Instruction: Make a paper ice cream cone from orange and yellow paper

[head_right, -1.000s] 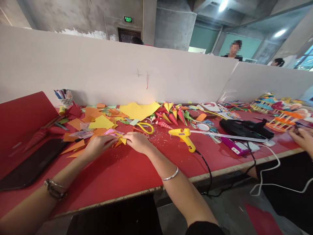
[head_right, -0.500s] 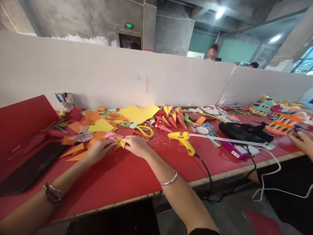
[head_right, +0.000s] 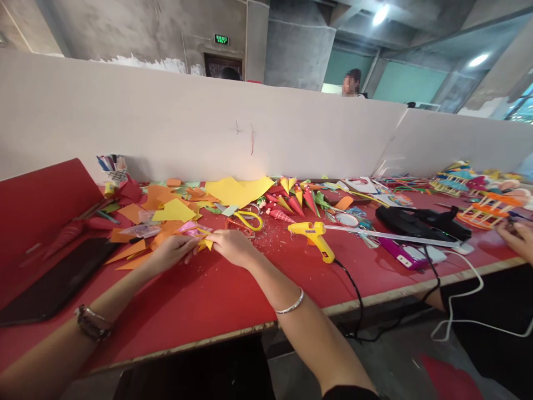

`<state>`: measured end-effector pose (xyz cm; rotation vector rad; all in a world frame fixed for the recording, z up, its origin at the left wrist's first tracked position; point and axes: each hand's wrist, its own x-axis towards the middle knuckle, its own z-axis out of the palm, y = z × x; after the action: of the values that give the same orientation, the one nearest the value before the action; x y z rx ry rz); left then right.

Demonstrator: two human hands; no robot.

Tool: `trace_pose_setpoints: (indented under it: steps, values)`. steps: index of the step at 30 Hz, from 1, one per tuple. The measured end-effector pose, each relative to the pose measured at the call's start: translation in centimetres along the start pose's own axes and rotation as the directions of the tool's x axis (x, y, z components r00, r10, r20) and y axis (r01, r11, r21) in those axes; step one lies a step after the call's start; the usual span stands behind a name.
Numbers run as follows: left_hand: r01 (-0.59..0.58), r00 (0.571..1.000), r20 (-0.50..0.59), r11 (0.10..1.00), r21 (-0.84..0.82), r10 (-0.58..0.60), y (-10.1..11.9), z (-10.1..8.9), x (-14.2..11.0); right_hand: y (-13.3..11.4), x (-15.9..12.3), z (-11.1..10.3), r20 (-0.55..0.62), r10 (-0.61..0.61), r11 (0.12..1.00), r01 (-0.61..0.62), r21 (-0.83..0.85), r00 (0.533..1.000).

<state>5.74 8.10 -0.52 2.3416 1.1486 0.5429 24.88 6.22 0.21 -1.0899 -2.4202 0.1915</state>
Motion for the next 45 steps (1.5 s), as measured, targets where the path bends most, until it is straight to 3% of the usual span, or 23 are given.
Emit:
trace_pose_setpoints:
  steps: [5, 10, 13, 17, 24, 27, 31, 34, 37, 40, 45]
  values:
    - [-0.102, 0.988, -0.087, 0.96, 0.259, 0.128, -0.1, -0.5, -0.2, 0.3, 0.0, 0.2, -0.012, 0.009, 0.989, -0.007, 0.144, 1.0]
    - [-0.125, 0.99, -0.016, 0.925, 0.359, 0.14, 0.2, -1.1, -0.3, 0.4, 0.0, 0.3, 0.02, -0.009, 0.986, 0.006, 0.167, 1.0]
    - [-0.12, 0.992, 0.048, 0.974, 0.192, 0.113, 0.4, -1.3, -0.3, 0.4, 0.0, 0.3, 0.008, -0.027, 0.989, 0.025, 0.148, 1.0]
    - [-0.013, 0.994, 0.108, 0.994, -0.105, 0.024, 0.5, -0.9, -0.3, 0.4, 0.0, 0.4, -0.008, -0.061, 0.995, 0.062, 0.077, 0.998]
    - [0.241, 0.959, 0.246, 0.861, -0.449, -0.14, 0.7, -0.5, -0.3, -0.2, 0.0, 0.3, -0.031, -0.079, 0.99, 0.075, -0.121, 0.996]
    - [0.187, 0.969, 0.225, 0.901, -0.391, -0.104, 0.8, -0.6, -0.3, -0.3, 0.0, 0.2, -0.011, -0.049, 0.996, 0.048, -0.077, 0.999]
    - [-0.017, 0.991, 0.13, 0.986, -0.166, 0.039, 1.0, -1.0, -0.3, 0.0, 0.0, 0.0, 0.022, -0.012, 0.997, 0.01, 0.074, 1.0]
    - [-0.132, 0.988, 0.087, 0.991, 0.012, 0.13, 0.9, -1.5, -0.2, 0.2, -0.1, 0.1, 0.041, -0.007, 0.985, 0.0, 0.173, 0.999]
    - [-0.171, 0.983, 0.095, 0.976, 0.133, 0.159, 0.8, -1.8, -0.2, 0.3, -0.1, 0.2, 0.049, -0.017, 0.974, 0.006, 0.226, 0.999]
    - [-0.172, 0.981, 0.114, 0.972, 0.158, 0.155, 0.6, -1.8, -0.3, 0.4, -0.1, 0.3, 0.047, -0.024, 0.974, 0.013, 0.225, 0.999]
    - [-0.128, 0.983, 0.135, 0.992, 0.012, 0.126, 0.5, -1.4, -0.4, 0.3, -0.1, 0.3, 0.068, -0.027, 0.979, 0.013, 0.205, 0.997]
